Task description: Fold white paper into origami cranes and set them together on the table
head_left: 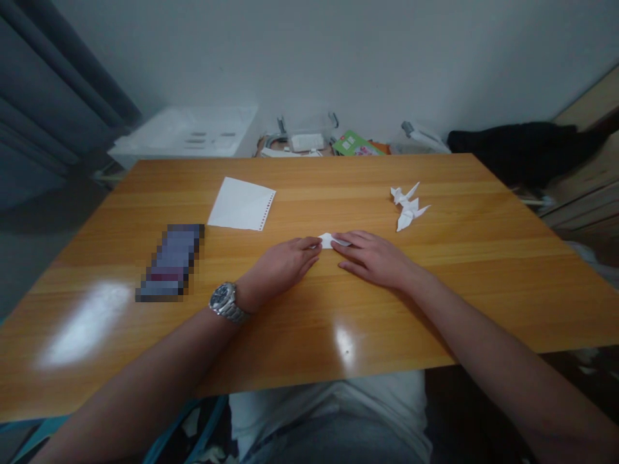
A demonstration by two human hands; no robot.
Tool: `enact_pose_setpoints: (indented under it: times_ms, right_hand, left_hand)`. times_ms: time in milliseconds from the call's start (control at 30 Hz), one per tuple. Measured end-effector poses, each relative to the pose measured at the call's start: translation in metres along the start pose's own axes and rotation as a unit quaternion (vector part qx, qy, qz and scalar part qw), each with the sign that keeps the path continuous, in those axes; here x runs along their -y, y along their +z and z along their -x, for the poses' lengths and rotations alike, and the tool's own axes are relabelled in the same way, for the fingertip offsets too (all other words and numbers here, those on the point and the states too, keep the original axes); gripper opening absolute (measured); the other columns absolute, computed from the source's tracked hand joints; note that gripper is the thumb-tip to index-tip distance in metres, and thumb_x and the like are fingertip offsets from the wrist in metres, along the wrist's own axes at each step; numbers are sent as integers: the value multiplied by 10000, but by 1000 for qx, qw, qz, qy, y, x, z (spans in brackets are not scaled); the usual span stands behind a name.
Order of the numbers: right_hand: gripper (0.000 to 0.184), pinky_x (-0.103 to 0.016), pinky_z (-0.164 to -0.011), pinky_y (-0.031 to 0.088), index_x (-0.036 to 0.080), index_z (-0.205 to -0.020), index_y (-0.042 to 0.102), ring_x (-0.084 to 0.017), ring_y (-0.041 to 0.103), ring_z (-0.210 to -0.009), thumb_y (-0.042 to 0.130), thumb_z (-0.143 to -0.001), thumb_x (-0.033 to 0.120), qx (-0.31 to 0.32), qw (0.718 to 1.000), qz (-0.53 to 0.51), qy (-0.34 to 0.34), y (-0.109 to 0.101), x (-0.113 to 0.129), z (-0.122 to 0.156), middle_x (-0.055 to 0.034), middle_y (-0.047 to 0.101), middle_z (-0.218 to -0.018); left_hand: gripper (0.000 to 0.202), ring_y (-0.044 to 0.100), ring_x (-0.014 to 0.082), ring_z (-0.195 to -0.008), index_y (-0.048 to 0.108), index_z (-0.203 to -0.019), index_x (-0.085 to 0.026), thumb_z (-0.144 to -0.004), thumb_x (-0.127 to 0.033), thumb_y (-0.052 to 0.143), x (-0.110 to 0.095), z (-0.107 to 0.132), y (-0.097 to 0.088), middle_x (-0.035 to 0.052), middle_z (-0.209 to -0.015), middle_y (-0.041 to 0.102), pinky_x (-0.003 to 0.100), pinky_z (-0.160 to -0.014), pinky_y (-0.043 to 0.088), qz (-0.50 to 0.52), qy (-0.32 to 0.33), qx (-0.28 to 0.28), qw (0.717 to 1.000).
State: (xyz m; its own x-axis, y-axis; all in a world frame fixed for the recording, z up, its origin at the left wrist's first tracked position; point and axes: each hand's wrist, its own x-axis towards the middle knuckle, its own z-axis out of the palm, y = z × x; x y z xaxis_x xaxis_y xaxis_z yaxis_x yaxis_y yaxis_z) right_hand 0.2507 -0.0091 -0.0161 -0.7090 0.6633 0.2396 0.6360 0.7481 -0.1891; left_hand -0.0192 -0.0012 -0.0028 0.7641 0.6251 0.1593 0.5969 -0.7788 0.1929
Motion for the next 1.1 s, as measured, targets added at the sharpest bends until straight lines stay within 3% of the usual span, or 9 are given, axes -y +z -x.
enact_pose_setpoints:
  times_ms: [433,600,800,967,1100]
  right_hand:
    - [483,-508,-1185,429,186,-1500,528,-291,490,-1439,466,-1062,382,26,1000,-13,0,-3,-5,4,-134,489,-1572]
    - [494,-515,-1179,430,174,-1495,531,-302,501,-1427,493,-1052,389,15,1000,-14,-8,-1,-6,3,-141,503,-1562]
    - [369,-500,-1126,478,212,-1381,646,-272,603,-1322,512,-1050,304,-38,998,-56,3,5,-11,0,-115,634,-1441]
    - [231,-463,-1021,542,217,-1169,760,-258,692,-1162,614,-1001,276,-111,985,-115,57,13,-9,-7,-94,751,-1250]
    - [178,-463,-977,553,217,-1097,777,-261,708,-1100,648,-976,240,-127,978,-139,87,15,-7,-10,-87,771,-1199]
  left_hand:
    - [398,644,245,-1252,662,-1295,-146,-1088,-306,362,3,3,0,88,-1434,621,397,-1098,524,11,3,0,1000]
    - [405,628,254,-1273,589,-1385,-142,-1078,-330,403,4,3,-1,112,-1445,606,411,-1106,517,12,-15,-5,1000]
    - [405,611,265,-1288,579,-1394,-139,-1063,-328,439,3,2,1,126,-1461,579,422,-1113,508,14,-15,-4,1000]
    - [385,616,262,-1277,610,-1351,-142,-1062,-331,439,1,2,1,116,-1446,590,416,-1113,510,24,-20,-10,999]
    - [405,615,255,-1283,572,-1396,-150,-1058,-339,452,1,2,2,112,-1442,594,401,-1113,512,29,-32,-15,999]
